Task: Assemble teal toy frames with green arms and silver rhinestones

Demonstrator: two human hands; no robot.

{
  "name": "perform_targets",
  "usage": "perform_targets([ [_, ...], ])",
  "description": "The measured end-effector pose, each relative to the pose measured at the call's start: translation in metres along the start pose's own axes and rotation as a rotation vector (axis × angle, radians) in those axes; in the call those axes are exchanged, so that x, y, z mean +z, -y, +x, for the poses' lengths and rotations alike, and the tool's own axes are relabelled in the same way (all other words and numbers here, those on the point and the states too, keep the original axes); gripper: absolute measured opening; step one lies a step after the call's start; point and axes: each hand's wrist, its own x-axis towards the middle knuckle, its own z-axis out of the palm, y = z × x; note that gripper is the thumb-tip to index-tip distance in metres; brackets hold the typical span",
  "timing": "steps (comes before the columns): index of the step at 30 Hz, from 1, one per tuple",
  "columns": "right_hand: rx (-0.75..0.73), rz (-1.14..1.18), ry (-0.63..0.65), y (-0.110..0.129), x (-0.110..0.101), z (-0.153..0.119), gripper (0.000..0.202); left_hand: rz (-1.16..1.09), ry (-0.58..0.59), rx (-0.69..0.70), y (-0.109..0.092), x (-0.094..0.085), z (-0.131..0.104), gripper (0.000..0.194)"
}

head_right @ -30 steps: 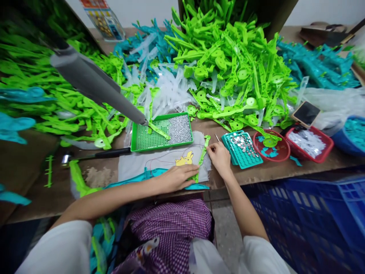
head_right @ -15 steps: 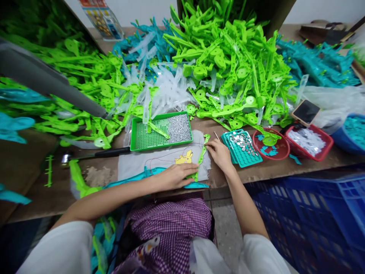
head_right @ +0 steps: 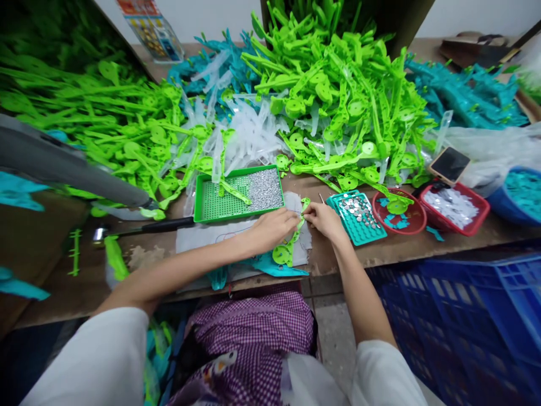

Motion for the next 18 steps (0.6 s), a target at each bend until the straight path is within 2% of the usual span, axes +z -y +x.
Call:
perform_targets([
  [3,0.017,-0.054,-0.002,0.002,0.0,0.001,0.004,0.313,0.037,-0.039,0.004,0.002,0.03,0.021],
  [5,0.031,-0.076,0.005,0.003,-0.001,0.002,0.003,0.385,0.048,-0.045,0.008,0.008,0.042,0.023],
  [10,0.035,-0.055,0.037,0.002,-0.004,0.004,0.004,0.334,0.002,-0.072,0.012,0.018,0.042,0.024],
  [13,0.008,-0.026,0.033,-0.002,-0.004,0.005,0.007,0.309,0.03,-0.088,0.003,0.025,0.041,0.026],
  [18,-0.022,-0.014,-0.015,-0.003,-0.004,0.007,0.007,0.333,0.138,-0.013,-0.018,0.038,0.042,0.034],
])
